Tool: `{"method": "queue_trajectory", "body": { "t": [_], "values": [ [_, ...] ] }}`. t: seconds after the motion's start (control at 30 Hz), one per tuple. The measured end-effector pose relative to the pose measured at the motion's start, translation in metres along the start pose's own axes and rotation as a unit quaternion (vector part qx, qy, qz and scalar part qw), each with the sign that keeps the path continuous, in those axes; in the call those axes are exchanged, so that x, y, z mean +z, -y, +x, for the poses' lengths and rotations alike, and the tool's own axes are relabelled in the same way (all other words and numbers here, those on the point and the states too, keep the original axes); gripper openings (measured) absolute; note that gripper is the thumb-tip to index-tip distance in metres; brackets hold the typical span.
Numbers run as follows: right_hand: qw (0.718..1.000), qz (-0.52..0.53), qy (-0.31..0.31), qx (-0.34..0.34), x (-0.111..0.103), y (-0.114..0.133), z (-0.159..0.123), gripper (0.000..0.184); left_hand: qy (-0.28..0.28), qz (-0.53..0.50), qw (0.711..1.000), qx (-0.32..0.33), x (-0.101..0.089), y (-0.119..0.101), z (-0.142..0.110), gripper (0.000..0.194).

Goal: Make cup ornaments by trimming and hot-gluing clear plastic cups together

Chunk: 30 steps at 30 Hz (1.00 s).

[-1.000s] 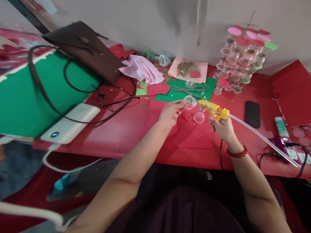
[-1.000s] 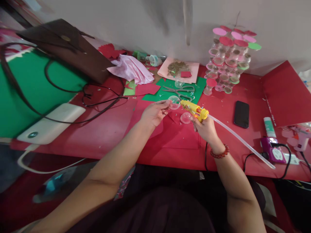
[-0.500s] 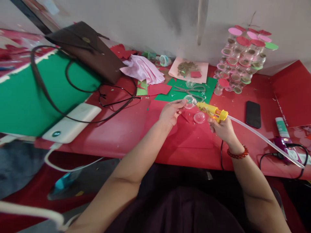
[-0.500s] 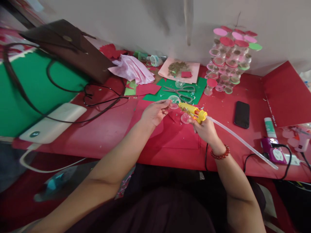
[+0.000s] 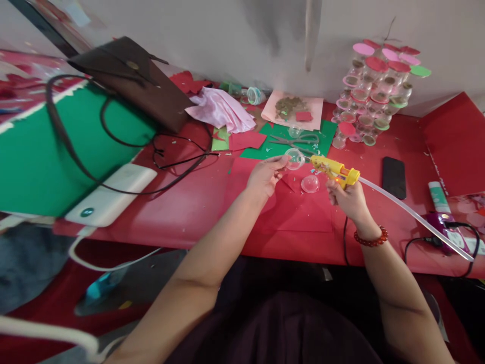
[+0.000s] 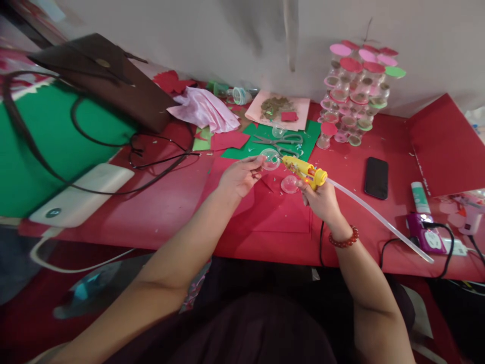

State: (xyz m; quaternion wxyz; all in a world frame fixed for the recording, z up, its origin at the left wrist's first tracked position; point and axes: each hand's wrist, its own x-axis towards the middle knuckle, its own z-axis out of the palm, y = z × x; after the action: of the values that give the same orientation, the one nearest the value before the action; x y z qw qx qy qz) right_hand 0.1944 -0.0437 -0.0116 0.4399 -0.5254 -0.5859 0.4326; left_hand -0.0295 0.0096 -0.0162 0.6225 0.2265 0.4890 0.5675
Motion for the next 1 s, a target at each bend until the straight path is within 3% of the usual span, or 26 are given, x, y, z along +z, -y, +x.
{"method": "queue_trajectory", "body": {
  "t": [1.0],
  "values": [
    [1.000,-0.010,0.022,0.006,0.0019,0.0072,-0.0025,0.051,-0.004,-0.025,0.999,-0.021,-0.0028,-0.0038,-0.0009,0.016]
  ]
}}
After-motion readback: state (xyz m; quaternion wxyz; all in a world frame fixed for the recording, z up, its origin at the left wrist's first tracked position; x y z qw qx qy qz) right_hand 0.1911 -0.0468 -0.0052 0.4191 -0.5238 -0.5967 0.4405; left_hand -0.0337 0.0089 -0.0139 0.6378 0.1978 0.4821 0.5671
